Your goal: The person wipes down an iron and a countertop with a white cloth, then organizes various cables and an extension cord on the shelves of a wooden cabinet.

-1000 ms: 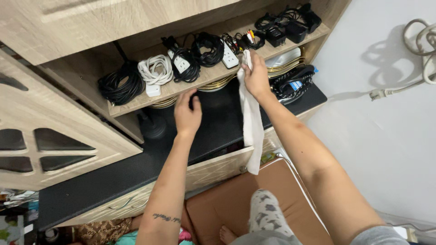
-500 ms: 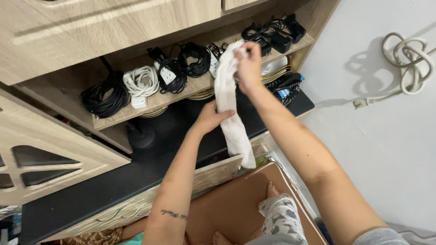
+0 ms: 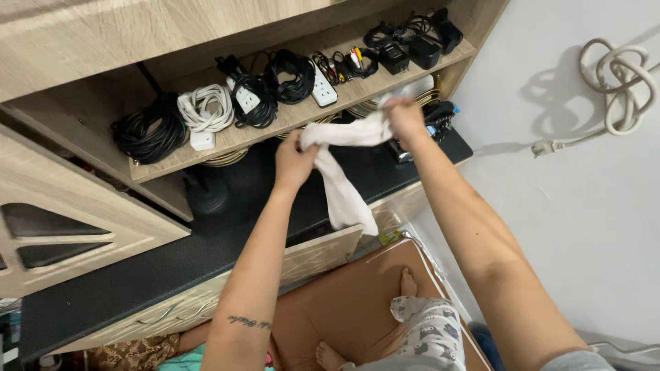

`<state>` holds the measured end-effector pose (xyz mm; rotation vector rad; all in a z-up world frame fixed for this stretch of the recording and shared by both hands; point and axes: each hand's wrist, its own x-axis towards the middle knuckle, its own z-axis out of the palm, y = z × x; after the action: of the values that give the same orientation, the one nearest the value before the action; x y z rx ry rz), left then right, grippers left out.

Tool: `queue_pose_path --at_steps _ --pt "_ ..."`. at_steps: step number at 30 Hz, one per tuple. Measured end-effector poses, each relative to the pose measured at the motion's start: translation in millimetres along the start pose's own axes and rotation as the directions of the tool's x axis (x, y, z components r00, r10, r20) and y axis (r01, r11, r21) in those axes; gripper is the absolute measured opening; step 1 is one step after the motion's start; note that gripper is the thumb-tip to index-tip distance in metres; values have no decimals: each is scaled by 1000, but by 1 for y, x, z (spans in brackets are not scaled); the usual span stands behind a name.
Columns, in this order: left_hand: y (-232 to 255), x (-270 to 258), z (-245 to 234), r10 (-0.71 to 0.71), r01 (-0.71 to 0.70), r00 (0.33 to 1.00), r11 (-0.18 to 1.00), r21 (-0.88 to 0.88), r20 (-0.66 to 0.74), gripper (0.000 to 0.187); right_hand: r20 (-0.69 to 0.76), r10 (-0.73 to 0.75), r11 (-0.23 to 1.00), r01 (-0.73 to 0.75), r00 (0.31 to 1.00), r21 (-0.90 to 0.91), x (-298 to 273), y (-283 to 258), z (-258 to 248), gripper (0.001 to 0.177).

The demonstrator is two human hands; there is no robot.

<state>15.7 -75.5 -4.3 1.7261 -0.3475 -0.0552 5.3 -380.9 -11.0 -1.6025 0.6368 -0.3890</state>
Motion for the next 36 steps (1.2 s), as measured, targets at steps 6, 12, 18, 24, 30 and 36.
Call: queue_pose_path --at_steps 6,12,18,24,30,36 --pt "41 -8 -4 53 -76 995 957 -279 -89 49 429 100 989 -43 898 -141 -71 -33 25 54" --pt "73 -31 -23 78 -127 989 881 -456 -124 52 855 -207 972 199 476 124 -128 -67 58 72" --pt "65 -42 -63 230 -317 946 811 -492 -230 46 843 163 783 453 513 -427 -147 -41 95 73" --pt "41 -57 -121 297 -423 899 777 -467 -320 35 660 2 822 375 751 -429 -130 -2 135 62" --pt "-3 -72 -173 -391 356 898 915 -190 -202 35 560 95 995 -54 823 -90 -145 -12 179 42" --pt "-10 -111 -198 -380 370 923 920 131 64 110 747 108 939 -314 656 139 -184 -24 226 39"
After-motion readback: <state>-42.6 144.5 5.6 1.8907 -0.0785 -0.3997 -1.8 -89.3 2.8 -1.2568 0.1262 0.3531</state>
